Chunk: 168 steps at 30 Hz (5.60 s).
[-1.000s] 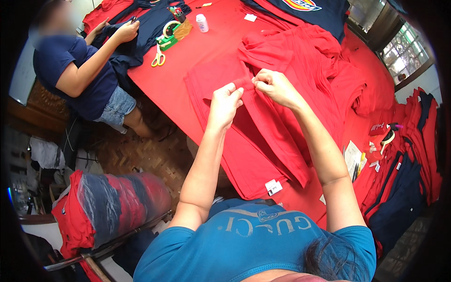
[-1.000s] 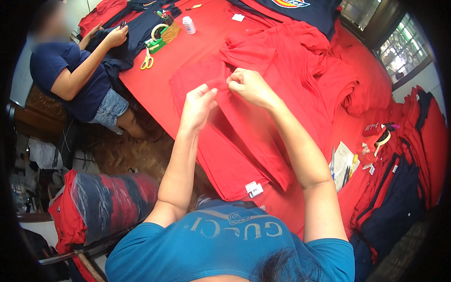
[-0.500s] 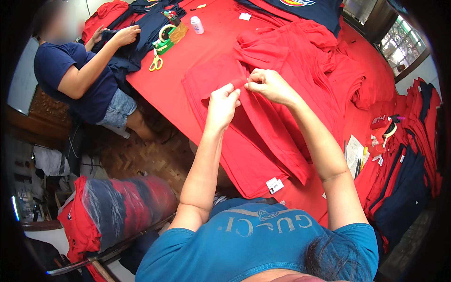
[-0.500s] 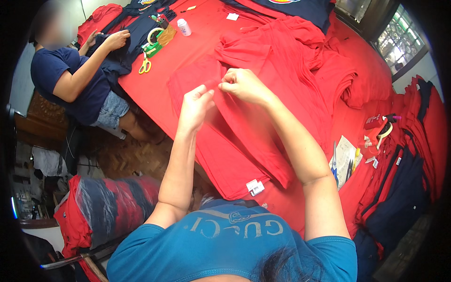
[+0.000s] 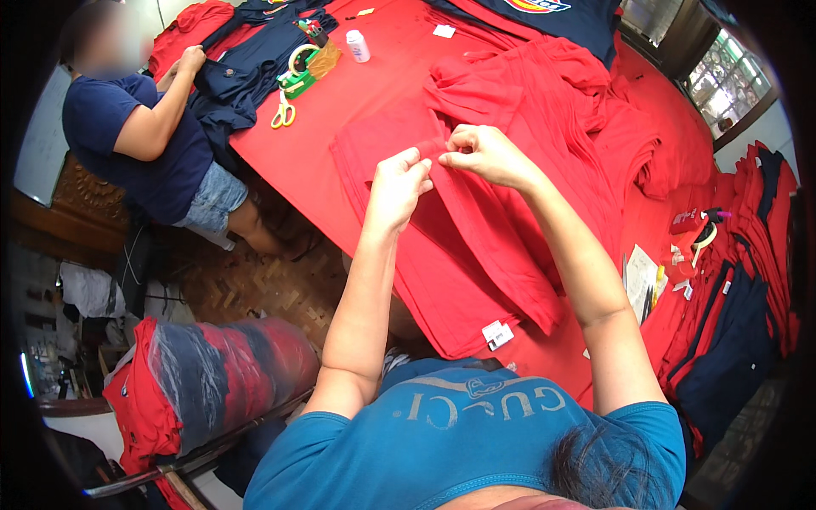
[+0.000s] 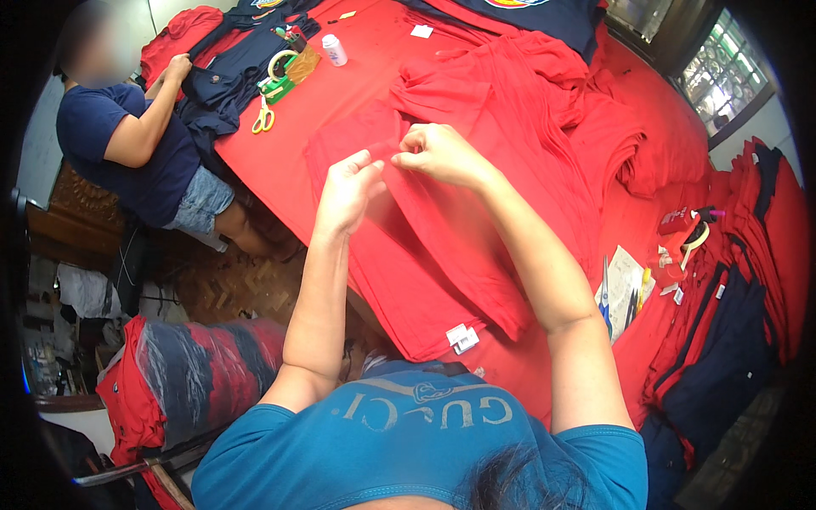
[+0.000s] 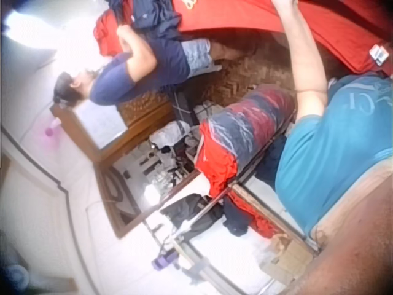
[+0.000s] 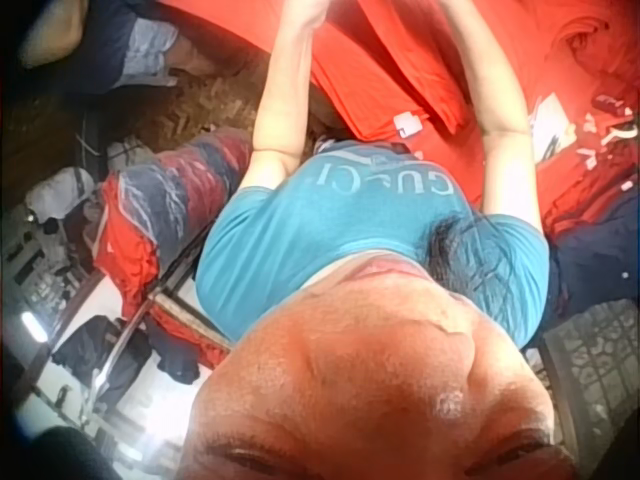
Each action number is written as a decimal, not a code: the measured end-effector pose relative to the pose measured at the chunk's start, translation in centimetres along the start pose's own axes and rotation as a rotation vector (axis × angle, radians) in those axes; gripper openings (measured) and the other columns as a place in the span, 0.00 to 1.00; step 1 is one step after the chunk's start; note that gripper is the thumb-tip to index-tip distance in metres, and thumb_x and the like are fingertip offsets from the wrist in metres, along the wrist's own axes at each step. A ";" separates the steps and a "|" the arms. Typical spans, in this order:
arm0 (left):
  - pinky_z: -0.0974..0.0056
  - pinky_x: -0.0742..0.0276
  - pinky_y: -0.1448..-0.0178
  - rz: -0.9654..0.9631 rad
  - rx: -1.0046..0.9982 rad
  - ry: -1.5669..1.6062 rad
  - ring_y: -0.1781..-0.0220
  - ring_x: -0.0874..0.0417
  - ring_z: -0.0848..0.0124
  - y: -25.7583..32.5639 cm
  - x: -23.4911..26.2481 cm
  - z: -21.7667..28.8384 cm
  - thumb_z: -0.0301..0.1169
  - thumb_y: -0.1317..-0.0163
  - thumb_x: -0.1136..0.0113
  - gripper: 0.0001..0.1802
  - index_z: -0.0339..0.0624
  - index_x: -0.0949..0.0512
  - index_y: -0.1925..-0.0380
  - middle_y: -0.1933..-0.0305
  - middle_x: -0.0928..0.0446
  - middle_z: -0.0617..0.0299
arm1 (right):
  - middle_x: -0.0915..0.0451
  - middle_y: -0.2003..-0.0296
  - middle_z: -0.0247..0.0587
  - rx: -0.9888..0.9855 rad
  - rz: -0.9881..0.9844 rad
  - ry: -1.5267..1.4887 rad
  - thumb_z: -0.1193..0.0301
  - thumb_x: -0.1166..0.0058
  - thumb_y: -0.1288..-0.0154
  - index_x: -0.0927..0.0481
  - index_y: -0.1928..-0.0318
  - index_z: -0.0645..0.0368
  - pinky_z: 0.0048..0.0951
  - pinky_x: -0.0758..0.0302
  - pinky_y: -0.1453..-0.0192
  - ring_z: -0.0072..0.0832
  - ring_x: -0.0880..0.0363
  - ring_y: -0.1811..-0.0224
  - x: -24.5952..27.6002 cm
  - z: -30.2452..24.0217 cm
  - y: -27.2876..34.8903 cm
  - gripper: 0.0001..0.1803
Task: The person uses blue-handled scissors to trim the edges of a stack of red t-shirts on a table. They repeatedly align the fabric and make precise cuts along the hem and side seams. A second person is visible in the background working on dark-colored garments.
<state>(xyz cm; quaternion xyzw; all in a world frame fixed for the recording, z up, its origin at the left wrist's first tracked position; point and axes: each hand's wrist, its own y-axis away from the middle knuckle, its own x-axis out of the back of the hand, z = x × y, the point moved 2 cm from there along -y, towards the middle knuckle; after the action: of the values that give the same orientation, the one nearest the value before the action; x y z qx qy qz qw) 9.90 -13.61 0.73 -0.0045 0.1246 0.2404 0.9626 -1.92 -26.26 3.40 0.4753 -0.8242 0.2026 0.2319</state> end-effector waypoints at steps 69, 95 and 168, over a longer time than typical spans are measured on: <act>0.74 0.36 0.72 0.171 -0.124 -0.085 0.75 0.38 0.85 -0.2 0.6 0.3 0.22 0.37 0.42 0.10 0.40 0.31 0.77 0.76 0.35 0.74 | 0.27 0.73 0.31 0.000 0.000 -0.009 0.67 0.44 0.36 0.23 0.66 0.67 0.23 0.32 0.62 0.16 0.33 0.69 -0.8 0.5 -1.1 0.12; 0.62 0.24 0.54 -0.227 -0.687 -0.891 0.71 0.27 0.64 -5.4 -5.6 0.5 0.20 0.46 0.49 0.22 0.41 0.21 0.50 0.70 0.27 0.58 | 0.23 0.65 0.50 0.355 0.177 0.427 0.82 0.48 0.42 0.26 0.59 0.62 0.40 0.25 0.53 0.46 0.23 0.58 -6.1 2.9 9.2 0.09; 0.61 0.29 0.36 0.073 0.065 0.510 0.44 0.23 0.65 0.4 6.5 -7.5 0.17 0.40 0.43 0.15 0.36 0.27 0.52 0.50 0.23 0.57 | 0.21 0.74 0.47 -1.072 0.544 0.611 0.70 0.46 0.40 0.23 0.45 0.66 0.39 0.26 0.63 0.40 0.21 0.71 3.1 8.2 40.6 0.22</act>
<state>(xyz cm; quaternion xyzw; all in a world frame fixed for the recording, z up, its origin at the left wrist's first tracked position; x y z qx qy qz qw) 13.47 -10.78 -8.07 -0.0295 0.3711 0.2620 0.8904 -40.48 -14.01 -6.04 -0.0086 -0.7985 -0.0578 0.5991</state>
